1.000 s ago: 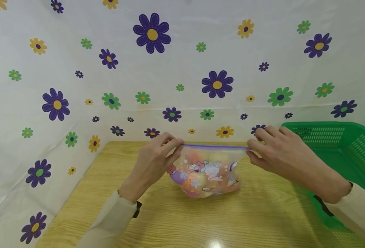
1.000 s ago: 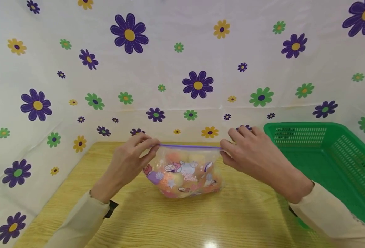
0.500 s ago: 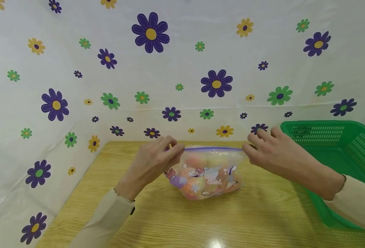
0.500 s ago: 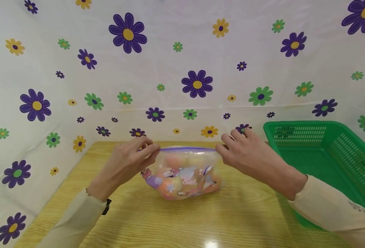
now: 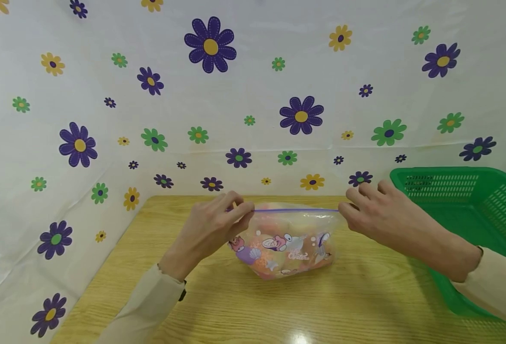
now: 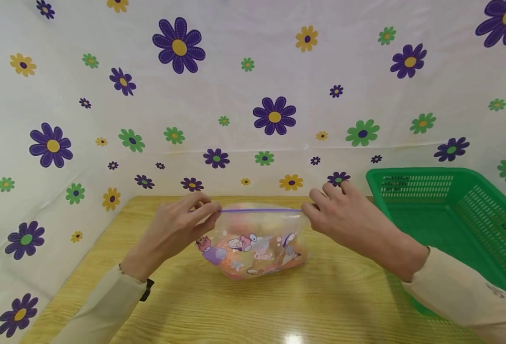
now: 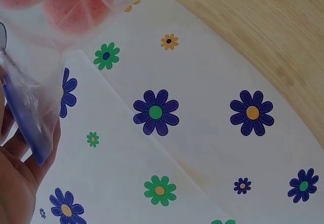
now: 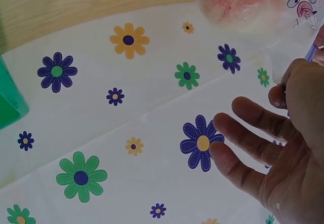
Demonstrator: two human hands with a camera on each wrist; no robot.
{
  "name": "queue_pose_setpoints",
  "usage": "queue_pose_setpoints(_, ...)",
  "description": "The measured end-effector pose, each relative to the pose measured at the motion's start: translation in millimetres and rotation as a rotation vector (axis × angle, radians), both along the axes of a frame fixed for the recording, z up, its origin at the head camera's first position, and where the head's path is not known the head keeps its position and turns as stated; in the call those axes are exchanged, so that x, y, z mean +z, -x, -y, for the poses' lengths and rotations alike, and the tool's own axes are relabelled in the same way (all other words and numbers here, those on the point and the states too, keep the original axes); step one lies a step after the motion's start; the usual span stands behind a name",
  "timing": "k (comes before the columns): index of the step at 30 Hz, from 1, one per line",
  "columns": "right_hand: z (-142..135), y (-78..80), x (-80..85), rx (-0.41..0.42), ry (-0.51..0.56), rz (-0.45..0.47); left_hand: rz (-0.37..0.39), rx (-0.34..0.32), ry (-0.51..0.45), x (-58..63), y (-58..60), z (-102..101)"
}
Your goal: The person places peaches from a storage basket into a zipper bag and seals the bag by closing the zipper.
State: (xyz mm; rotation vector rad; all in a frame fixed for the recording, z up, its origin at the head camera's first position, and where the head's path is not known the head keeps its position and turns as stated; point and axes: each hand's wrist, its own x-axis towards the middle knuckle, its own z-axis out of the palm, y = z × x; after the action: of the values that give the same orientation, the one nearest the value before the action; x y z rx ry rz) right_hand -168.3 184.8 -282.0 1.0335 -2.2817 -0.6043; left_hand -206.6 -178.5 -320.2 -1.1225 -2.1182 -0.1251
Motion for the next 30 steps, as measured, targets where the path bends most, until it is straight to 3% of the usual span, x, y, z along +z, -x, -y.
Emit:
queue_pose_setpoints(9,-2,1.0,-1.2,0.001,0.036,0.027,0.021,0.005,-0.029,-1.9,-0.4,5)
queue_pose_setpoints(30,-3,1.4,-1.1,-0.004,0.048,0.045,-0.016,-0.015,-0.08,-5.8,0.7,13)
